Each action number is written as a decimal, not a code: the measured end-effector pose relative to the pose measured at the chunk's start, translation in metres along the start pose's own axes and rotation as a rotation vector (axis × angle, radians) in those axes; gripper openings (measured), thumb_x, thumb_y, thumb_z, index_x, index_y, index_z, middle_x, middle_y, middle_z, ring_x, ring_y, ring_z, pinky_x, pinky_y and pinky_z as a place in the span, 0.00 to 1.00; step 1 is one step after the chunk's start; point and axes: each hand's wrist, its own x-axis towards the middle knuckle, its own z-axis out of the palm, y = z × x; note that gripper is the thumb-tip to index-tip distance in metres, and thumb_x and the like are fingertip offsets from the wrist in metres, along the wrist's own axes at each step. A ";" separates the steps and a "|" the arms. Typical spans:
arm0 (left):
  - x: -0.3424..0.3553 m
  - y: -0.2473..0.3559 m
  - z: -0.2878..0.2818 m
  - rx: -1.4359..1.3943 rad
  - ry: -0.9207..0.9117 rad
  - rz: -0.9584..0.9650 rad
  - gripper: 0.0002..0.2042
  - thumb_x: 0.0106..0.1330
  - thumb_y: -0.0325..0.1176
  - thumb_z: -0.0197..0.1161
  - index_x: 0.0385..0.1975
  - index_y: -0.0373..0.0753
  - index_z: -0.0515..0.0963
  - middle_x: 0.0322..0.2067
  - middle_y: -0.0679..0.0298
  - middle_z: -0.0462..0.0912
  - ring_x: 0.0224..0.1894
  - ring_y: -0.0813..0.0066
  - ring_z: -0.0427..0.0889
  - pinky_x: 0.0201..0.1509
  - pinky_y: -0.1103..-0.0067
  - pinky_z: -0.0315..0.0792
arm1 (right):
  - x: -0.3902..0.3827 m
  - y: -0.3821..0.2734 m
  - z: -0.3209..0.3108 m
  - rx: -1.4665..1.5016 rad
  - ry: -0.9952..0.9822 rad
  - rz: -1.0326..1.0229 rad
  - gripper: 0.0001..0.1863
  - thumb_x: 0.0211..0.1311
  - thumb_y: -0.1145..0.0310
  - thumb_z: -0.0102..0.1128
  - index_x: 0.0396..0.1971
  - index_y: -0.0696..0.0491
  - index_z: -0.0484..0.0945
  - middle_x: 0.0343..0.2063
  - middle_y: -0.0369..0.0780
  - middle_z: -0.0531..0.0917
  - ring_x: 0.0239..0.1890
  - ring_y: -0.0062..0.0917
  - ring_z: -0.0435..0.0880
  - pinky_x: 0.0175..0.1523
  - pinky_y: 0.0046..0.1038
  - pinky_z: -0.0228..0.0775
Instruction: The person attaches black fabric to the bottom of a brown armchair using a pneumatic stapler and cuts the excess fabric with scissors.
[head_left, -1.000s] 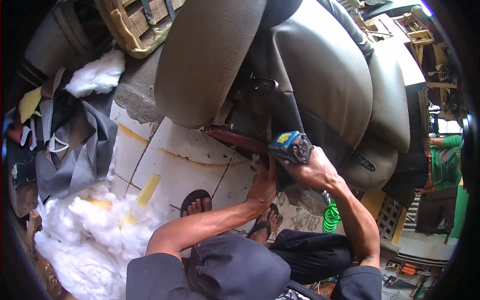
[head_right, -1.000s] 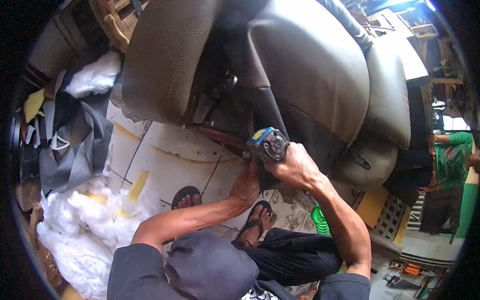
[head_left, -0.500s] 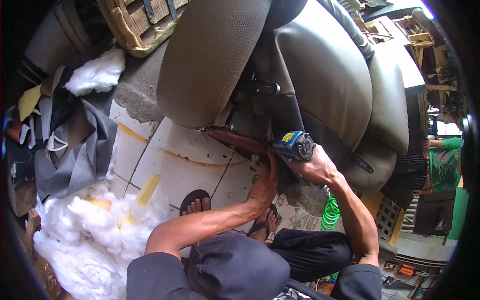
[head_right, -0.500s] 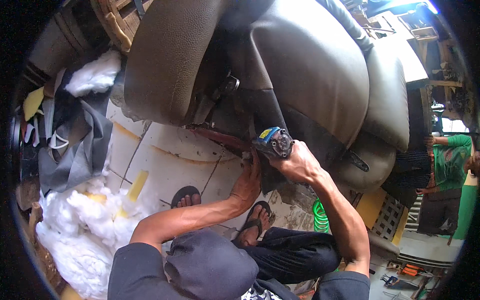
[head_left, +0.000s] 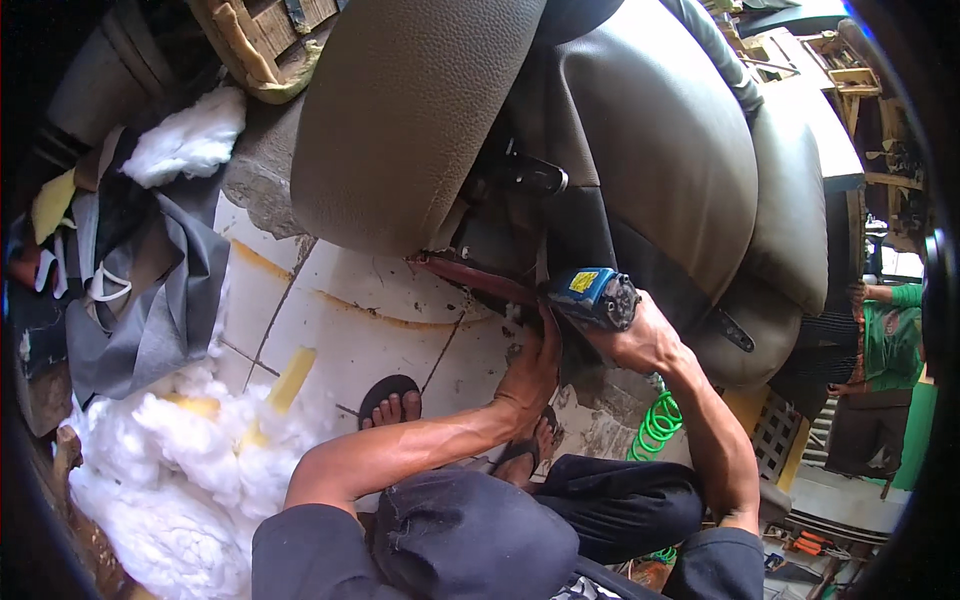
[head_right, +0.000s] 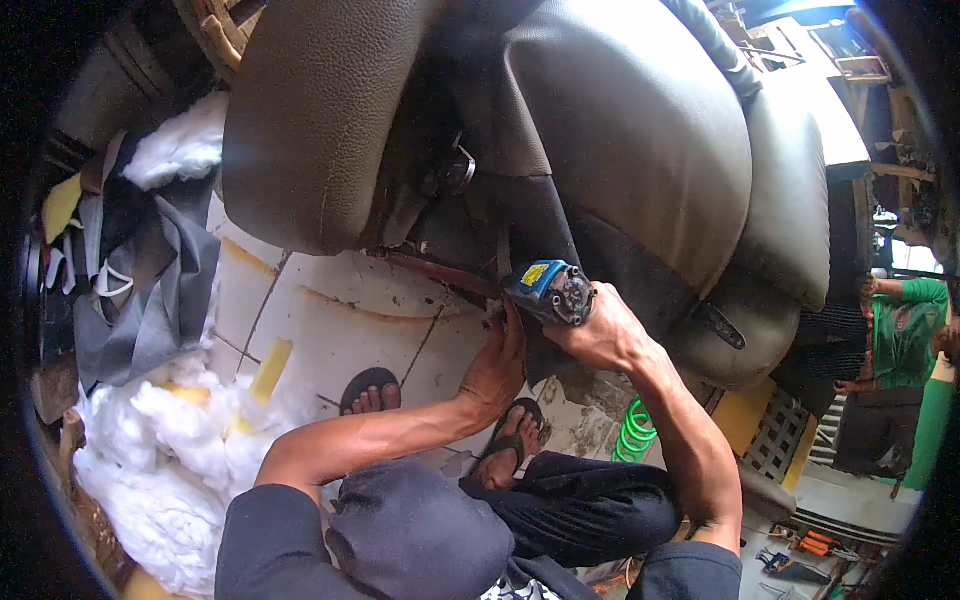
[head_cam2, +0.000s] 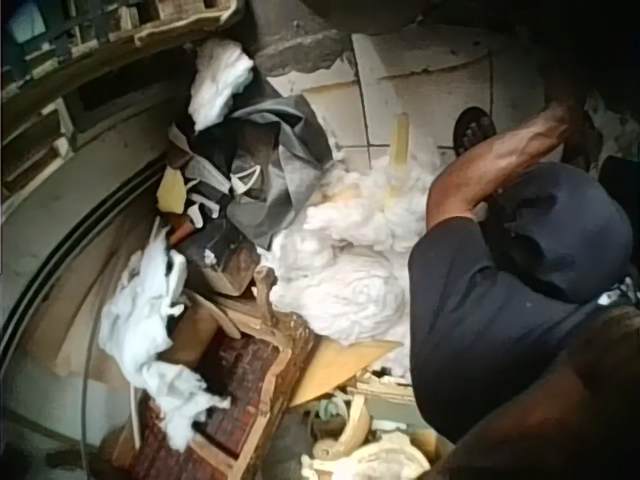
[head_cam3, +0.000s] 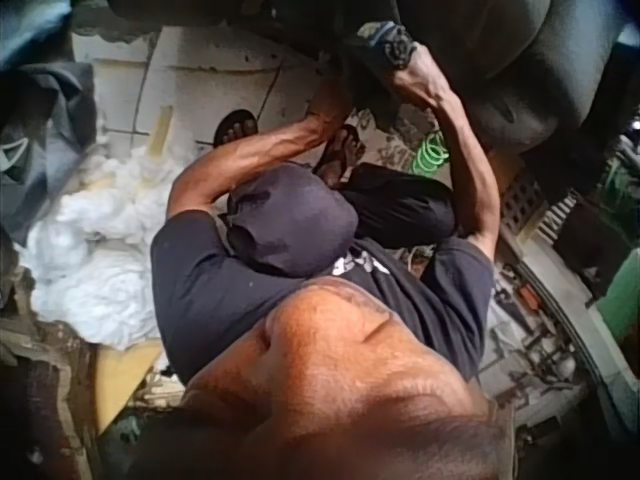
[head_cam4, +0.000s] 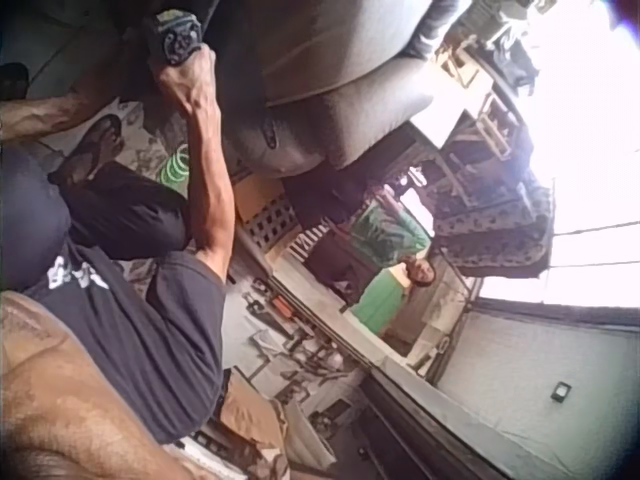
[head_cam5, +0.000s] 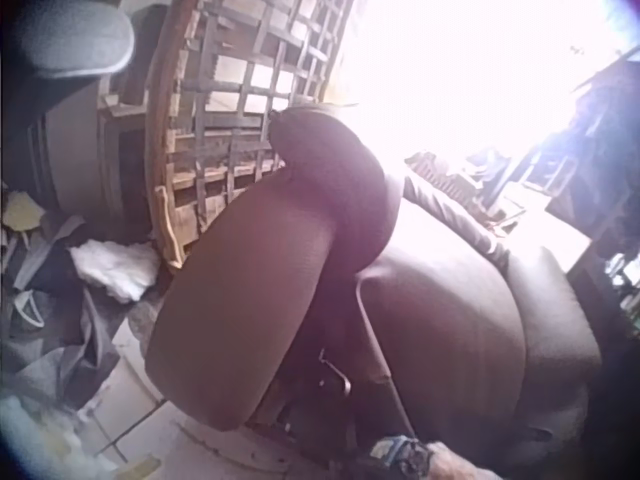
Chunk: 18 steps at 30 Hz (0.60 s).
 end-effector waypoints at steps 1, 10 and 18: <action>0.000 -0.002 -0.002 -0.003 0.013 0.009 0.28 0.65 0.42 0.52 0.61 0.29 0.75 0.65 0.44 0.70 0.69 0.36 0.60 0.68 0.50 0.58 | 0.001 0.003 -0.001 0.006 -0.006 -0.010 0.17 0.49 0.67 0.65 0.36 0.63 0.83 0.28 0.46 0.87 0.30 0.26 0.85 0.41 0.32 0.78; -0.002 -0.004 0.001 -0.040 0.057 0.025 0.27 0.66 0.40 0.53 0.59 0.26 0.76 0.62 0.42 0.72 0.68 0.37 0.62 0.64 0.55 0.63 | 0.000 0.004 -0.002 -0.029 -0.053 -0.026 0.16 0.50 0.68 0.65 0.36 0.63 0.84 0.28 0.47 0.88 0.30 0.28 0.86 0.42 0.33 0.79; 0.001 0.006 0.014 -0.011 0.032 -0.018 0.28 0.65 0.42 0.52 0.62 0.31 0.74 0.66 0.45 0.68 0.69 0.34 0.58 0.70 0.53 0.55 | 0.000 0.010 0.018 0.084 0.096 -0.101 0.16 0.52 0.69 0.66 0.38 0.63 0.83 0.31 0.49 0.88 0.35 0.30 0.89 0.43 0.33 0.79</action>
